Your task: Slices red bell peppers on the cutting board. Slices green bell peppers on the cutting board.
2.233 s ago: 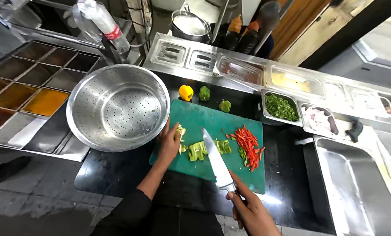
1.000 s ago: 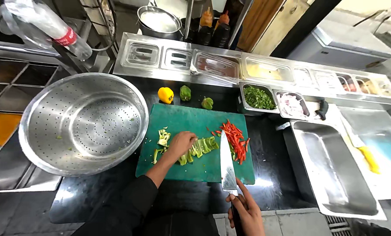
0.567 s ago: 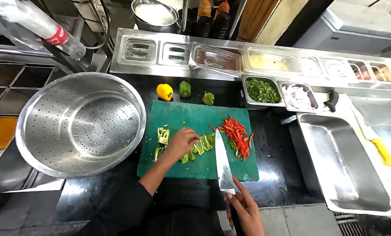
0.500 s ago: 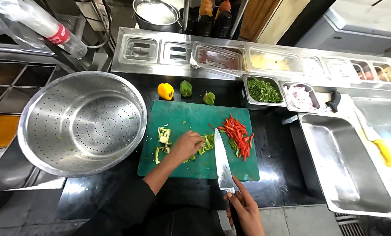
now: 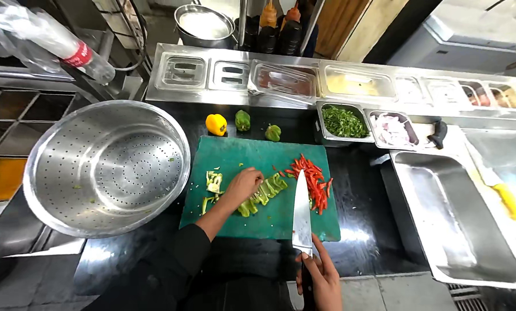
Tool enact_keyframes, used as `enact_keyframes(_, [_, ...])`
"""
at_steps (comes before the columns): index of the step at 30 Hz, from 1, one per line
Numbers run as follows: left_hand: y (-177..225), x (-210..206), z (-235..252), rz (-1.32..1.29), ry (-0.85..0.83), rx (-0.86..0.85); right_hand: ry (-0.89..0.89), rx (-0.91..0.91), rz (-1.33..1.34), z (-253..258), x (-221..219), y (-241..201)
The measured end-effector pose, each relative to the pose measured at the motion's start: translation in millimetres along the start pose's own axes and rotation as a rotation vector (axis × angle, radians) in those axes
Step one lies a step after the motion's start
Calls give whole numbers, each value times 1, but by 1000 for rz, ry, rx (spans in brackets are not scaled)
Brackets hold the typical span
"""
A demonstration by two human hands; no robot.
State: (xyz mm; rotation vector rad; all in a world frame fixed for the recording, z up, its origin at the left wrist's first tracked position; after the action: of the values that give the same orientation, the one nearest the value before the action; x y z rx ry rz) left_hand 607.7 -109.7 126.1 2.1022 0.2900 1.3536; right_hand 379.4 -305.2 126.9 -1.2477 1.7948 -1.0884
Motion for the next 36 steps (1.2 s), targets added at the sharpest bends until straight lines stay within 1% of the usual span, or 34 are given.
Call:
enact_keyframes(2, [-6,10,-2,16,57,50,5,20,-65,-1,2,2])
enact_keyframes(4, [-17,26,-7,4,171,122,21,40,-132,-3,5,5])
enact_keyframes(6, [-24,38,-14,-47,256,141,48,65,-207,-7,10,8])
enact_keyframes(7, [-24,39,-16,-90,251,128,51,66,-229,-8,12,11])
enact_keyframes(8, [-21,34,-17,-118,187,121,47,59,-236,-9,14,12])
enact_keyframes(9, [-17,25,-18,-114,83,122,39,46,-232,-9,14,14])
enact_keyframes(11, [-7,1,-19,-44,-79,142,32,22,-221,-10,14,15])
enact_keyframes(13, [2,-9,-20,-25,-151,164,37,27,-232,-9,15,11])
enact_keyframes(14, [4,-6,-22,-102,-146,164,36,36,-242,-9,15,9])
enact_keyframes(16, [7,20,-35,-261,-33,148,32,48,-249,-11,18,4])
enact_keyframes(18, [12,63,-53,-277,210,86,46,38,-232,-14,22,2])
enact_keyframes(20, [21,92,-68,-123,475,5,58,14,-225,-17,26,6])
enact_keyframes(21, [25,96,-69,-15,539,-29,55,8,-227,-16,25,8])
enact_keyframes(22, [27,92,-63,80,511,-34,46,5,-227,-14,24,9])
enact_keyframes(23, [23,79,-49,166,395,-5,37,7,-228,-11,22,9])
enact_keyframes(25, [4,44,-21,281,89,70,15,19,-233,-11,17,7])
enact_keyframes(26, [0,39,-17,295,17,89,2,32,-234,-12,15,4])
enact_keyframes(27, [4,47,-17,264,34,76,-5,57,-230,-11,13,-2])
enact_keyframes(29, [15,65,-21,207,120,33,3,75,-211,-11,14,-8])
enact_keyframes(30, [12,59,-21,224,94,53,20,60,-200,-12,16,-6])
enact_keyframes(32, [-4,34,-17,266,-28,125,35,20,-211,-13,16,1])
enact_keyframes(33, [-8,33,-18,260,-44,153,29,13,-224,-12,14,1])
enact_keyframes(35, [-1,48,-11,233,5,145,11,20,-243,-5,11,-4])
enact_keyframes(36, [-6,45,-12,214,-5,153,5,15,-256,-9,12,0])
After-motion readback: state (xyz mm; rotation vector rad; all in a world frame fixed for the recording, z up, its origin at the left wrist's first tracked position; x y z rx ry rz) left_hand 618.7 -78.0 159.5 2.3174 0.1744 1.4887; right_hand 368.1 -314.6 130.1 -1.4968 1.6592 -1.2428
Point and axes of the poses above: each hand's wrist, its own z-axis towards the middle knuckle, its own x-axis out of the back of the hand, y = z × x, the point moved 8 cm from there along z, towards the middle knuckle, and after that the axes turned 3 degrees about z, right-handed, at the moved point
